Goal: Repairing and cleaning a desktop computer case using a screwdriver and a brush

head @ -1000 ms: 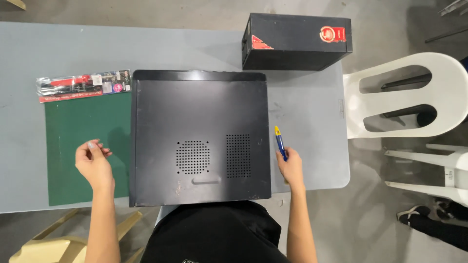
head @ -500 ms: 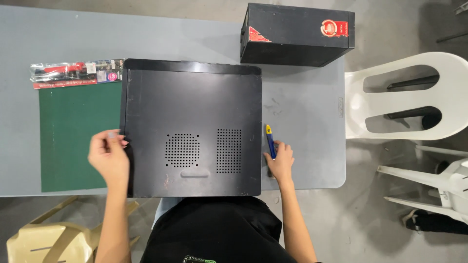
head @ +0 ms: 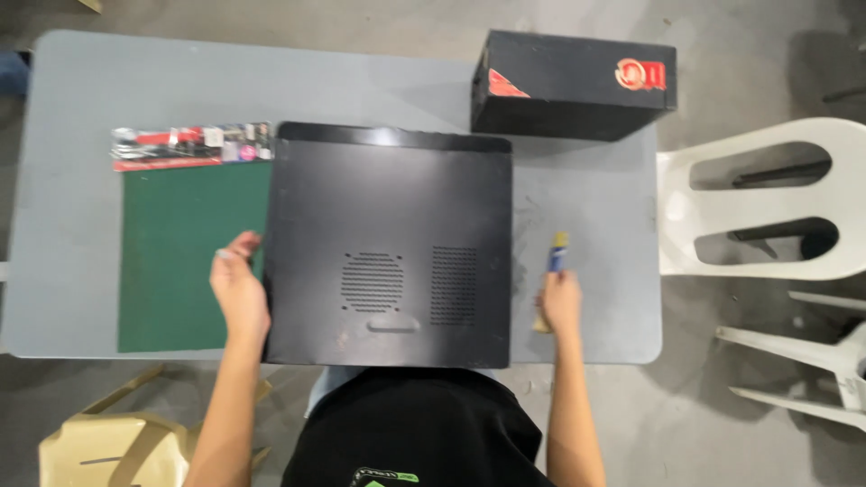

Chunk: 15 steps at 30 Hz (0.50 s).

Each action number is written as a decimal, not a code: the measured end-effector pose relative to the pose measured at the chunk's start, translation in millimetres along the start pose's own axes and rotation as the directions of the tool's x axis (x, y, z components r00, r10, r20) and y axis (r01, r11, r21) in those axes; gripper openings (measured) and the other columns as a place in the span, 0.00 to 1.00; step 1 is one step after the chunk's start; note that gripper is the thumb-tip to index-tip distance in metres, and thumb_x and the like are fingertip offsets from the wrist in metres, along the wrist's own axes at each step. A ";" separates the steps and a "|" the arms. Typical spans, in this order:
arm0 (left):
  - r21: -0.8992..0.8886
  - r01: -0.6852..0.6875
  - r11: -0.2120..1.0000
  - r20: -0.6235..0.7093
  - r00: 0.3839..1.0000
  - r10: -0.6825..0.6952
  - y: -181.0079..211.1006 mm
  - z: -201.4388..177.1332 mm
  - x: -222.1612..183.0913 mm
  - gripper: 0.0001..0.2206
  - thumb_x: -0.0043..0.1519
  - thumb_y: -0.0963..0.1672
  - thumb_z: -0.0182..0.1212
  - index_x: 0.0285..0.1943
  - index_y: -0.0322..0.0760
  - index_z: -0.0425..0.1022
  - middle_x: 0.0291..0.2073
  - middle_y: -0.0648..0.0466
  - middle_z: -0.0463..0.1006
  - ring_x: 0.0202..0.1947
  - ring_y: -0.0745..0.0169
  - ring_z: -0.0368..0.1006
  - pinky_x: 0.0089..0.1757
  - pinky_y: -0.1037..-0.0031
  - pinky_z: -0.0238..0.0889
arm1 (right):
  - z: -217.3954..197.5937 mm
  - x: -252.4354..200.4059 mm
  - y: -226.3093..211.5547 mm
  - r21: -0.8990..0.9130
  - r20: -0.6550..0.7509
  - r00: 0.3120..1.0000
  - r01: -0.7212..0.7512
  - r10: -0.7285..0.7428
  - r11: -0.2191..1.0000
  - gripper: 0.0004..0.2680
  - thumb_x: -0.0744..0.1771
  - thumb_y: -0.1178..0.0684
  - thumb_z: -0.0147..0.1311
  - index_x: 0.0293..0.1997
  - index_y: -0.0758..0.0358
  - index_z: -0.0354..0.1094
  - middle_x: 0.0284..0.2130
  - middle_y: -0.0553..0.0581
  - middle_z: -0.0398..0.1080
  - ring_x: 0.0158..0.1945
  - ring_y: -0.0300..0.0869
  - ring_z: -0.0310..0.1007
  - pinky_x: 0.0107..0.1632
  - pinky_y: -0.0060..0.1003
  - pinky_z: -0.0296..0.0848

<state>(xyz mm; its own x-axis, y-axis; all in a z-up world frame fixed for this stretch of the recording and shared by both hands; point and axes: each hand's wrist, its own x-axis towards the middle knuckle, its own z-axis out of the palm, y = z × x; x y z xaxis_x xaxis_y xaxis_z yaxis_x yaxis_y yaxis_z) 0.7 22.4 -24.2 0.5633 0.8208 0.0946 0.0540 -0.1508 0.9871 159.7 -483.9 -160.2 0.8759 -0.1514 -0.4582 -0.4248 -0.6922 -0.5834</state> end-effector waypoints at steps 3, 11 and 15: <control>-0.089 0.047 0.995 0.030 0.999 -0.045 3.1 0.6 2.8 0.18 0.78 0.46 0.36 0.35 0.36 0.64 0.50 0.40 0.77 0.54 0.51 0.72 0.59 0.59 0.59 | -38.0 -32.1 -84.2 0.301 -0.389 0.911 0.267 -0.138 0.916 0.07 0.69 0.55 0.51 0.34 0.68 0.66 0.17 0.63 0.62 0.22 0.50 0.65 0.29 0.47 0.64; 0.308 -0.069 0.949 0.111 0.993 0.037 33.8 1.5 3.1 0.15 0.77 0.45 0.37 0.38 0.39 0.67 0.46 0.45 0.81 0.50 0.40 0.76 0.50 0.54 0.65 | -64.0 -57.6 -252.8 0.393 -0.739 0.595 0.762 -0.316 0.515 0.16 0.74 0.41 0.36 0.41 0.60 0.69 0.24 0.60 0.72 0.31 0.40 0.75 0.37 0.28 0.69; 0.225 -0.051 0.973 0.158 0.987 0.015 20.3 -2.7 5.7 0.17 0.77 0.47 0.36 0.37 0.39 0.67 0.52 0.45 0.79 0.54 0.42 0.74 0.54 0.56 0.63 | -13.0 -41.0 -294.6 0.280 -0.704 0.600 0.725 -0.379 0.629 0.07 0.74 0.50 0.47 0.43 0.55 0.72 0.31 0.53 0.77 0.36 0.38 0.78 0.32 0.28 0.75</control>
<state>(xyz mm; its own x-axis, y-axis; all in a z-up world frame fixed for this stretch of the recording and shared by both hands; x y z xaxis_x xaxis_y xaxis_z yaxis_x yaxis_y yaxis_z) 2.8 25.5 -3.3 0.6873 0.7210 0.0879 0.2091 -0.3123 0.9267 251.9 -283.0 39.2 0.8480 -0.3254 0.4185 0.3041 -0.3480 -0.8868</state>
